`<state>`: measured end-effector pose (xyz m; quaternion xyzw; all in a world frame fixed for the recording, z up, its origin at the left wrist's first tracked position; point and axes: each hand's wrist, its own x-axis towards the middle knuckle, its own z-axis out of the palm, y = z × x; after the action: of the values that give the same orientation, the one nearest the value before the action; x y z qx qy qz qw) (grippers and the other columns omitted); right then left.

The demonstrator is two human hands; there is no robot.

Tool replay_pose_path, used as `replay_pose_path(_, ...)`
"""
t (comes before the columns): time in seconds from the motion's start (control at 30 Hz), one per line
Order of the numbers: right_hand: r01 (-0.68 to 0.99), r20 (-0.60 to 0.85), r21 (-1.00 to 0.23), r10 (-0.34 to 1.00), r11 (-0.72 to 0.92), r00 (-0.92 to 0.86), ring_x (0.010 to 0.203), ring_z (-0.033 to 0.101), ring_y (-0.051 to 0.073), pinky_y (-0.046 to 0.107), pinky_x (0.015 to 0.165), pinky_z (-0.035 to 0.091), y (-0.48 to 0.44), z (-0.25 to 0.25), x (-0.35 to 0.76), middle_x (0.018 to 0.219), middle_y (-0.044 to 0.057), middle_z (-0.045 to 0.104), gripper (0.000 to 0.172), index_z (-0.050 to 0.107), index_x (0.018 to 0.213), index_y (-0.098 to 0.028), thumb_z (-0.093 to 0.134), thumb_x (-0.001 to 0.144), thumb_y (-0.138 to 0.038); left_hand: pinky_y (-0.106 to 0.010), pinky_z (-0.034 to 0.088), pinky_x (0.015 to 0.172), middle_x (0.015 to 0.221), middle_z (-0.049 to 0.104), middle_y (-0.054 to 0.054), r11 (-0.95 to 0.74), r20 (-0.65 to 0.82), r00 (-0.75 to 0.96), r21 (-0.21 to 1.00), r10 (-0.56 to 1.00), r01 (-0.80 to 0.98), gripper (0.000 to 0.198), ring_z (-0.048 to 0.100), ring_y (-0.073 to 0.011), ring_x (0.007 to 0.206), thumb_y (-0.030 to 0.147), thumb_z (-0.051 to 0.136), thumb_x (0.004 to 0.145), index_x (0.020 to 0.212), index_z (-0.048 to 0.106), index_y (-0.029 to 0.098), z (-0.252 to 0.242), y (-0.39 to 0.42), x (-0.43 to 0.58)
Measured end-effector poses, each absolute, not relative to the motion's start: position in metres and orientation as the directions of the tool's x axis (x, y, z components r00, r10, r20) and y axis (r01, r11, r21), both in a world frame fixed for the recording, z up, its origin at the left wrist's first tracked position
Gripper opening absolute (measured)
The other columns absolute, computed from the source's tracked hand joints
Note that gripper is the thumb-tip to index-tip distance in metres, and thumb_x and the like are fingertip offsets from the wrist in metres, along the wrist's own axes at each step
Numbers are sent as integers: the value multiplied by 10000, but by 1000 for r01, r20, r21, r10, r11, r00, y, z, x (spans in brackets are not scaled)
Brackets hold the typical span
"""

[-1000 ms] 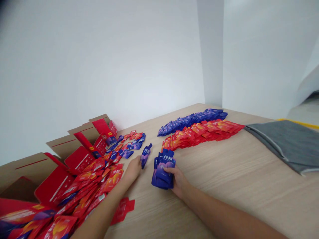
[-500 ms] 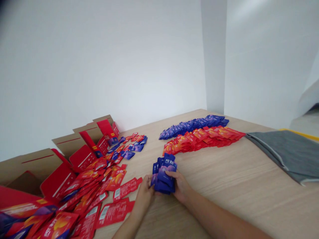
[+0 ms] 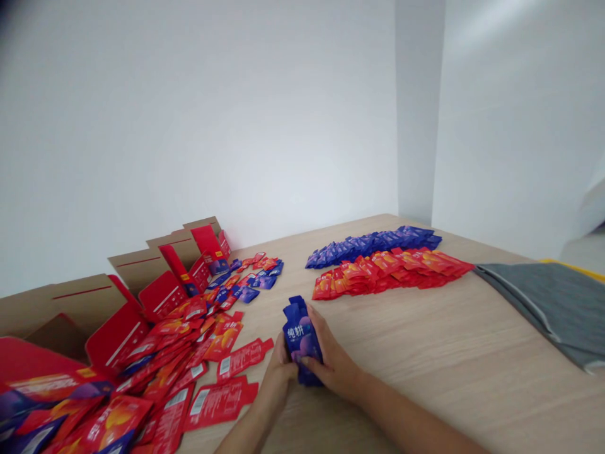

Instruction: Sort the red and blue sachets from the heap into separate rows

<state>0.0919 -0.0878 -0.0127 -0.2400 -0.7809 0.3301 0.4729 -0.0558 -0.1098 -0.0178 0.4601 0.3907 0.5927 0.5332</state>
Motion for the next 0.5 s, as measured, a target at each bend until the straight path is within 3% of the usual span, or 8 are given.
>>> replay_pose_path(0.13,151,585,-676,650,721,-485,1425,86,233,463,1151,157,-92,-22,87,1567,72,63,809,-51,1481,-252,468,862,-205,-330,481,860,1004,653,-26,-41,11,-115,965,993,-258,804,593,-243,977,56,472,403,1188,514,223,-34,-112,-48)
replay_pose_path(0.27,131,556,-745,719,653,-417,1420,118,254,486,1147,149,-93,-19,84,1561,90,100,864,-22,1485,-245,526,819,-193,-348,388,1007,1173,601,-55,-127,90,-176,970,980,-209,808,519,-253,1151,62,500,434,1226,474,216,-39,-110,-48)
replay_pose_path(0.37,57,418,-888,852,457,-315,1385,236,308,501,1138,174,-88,-16,85,1516,107,258,938,148,1473,-258,694,710,-260,-355,332,1059,1255,556,-87,-212,191,-175,971,966,-112,750,446,-251,1247,95,544,524,1259,435,201,-37,-112,-48)
replay_pose_path(0.5,-16,341,-934,882,356,-325,1282,412,314,514,1090,272,-87,-14,88,1377,118,464,767,381,1357,-238,736,681,-311,-354,300,1086,1302,519,-118,-224,222,-191,975,956,14,699,409,-244,1286,137,572,610,1284,392,182,-31,-119,-48)
